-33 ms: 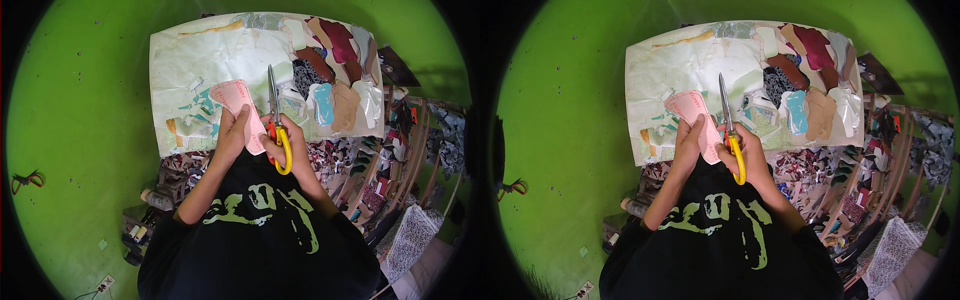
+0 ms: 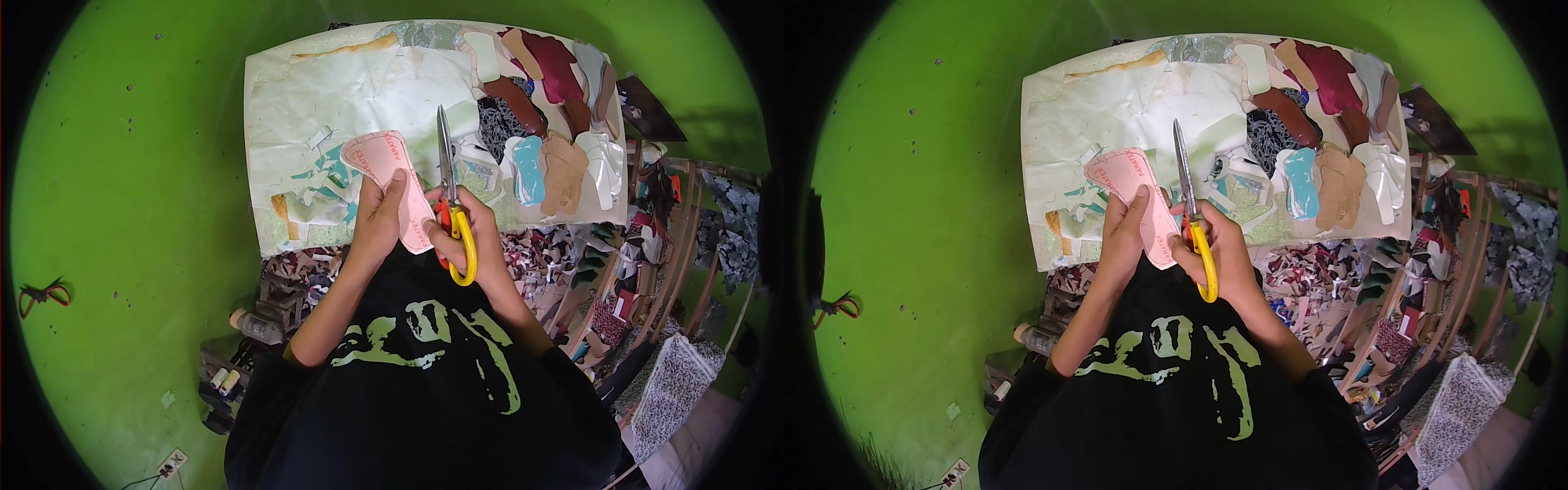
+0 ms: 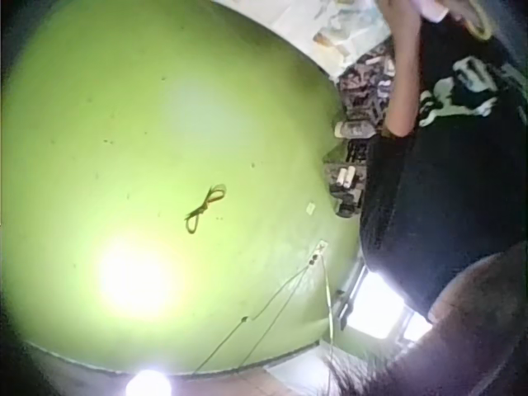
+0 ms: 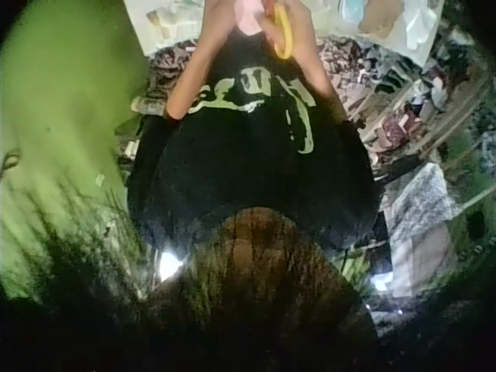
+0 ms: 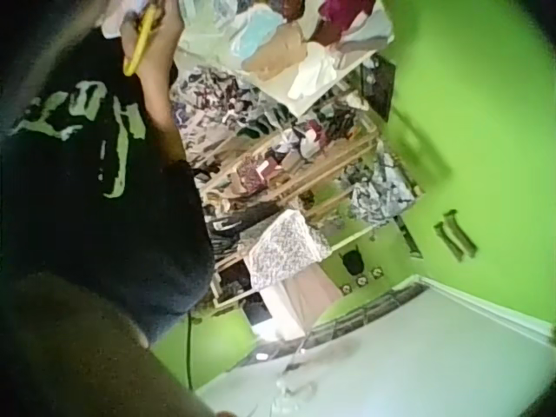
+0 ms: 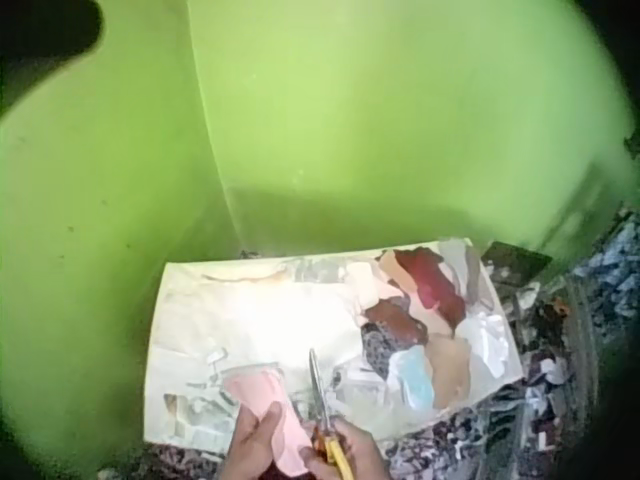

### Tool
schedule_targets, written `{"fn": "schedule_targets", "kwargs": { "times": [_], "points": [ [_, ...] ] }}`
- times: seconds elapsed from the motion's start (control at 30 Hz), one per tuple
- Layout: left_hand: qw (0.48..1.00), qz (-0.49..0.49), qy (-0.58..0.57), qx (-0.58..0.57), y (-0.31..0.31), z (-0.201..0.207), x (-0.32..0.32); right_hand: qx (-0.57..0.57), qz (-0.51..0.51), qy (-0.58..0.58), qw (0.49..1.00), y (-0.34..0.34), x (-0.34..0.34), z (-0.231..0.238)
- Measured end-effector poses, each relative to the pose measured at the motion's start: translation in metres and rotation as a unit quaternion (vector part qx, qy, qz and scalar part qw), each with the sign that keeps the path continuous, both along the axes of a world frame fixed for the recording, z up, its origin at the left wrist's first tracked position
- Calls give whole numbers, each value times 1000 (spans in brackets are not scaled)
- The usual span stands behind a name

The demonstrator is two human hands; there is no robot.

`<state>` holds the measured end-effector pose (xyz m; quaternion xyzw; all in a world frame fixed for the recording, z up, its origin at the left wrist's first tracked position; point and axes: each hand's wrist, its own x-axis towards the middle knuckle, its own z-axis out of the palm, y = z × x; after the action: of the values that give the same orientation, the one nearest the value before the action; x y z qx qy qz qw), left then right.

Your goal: Cutting out shoe linings/insoles from a fabric sheet using scissors.

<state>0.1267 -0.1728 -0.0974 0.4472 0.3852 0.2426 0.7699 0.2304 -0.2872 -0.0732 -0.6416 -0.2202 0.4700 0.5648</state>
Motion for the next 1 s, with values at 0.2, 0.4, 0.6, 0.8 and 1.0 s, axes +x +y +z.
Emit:
{"fn": "schedule_targets", "kwargs": {
  "times": [0.2,0.4,0.6,0.8,1.0],
  "points": [
    [999,40,3,-8,5,10,4,5,13,-7,1000,-2,-4,5],
    [986,135,-98,-20,9,-3,4,48,26,-107,993,-4,-13,8],
    [971,188,-148,26,12,3,7,45,39,-155,986,-5,-14,16],
    [973,175,-107,101,22,14,-1,52,136,-129,981,-12,3,18],
    [966,155,-76,193,16,12,4,5,206,-94,974,-15,-3,22]
  ]
}}
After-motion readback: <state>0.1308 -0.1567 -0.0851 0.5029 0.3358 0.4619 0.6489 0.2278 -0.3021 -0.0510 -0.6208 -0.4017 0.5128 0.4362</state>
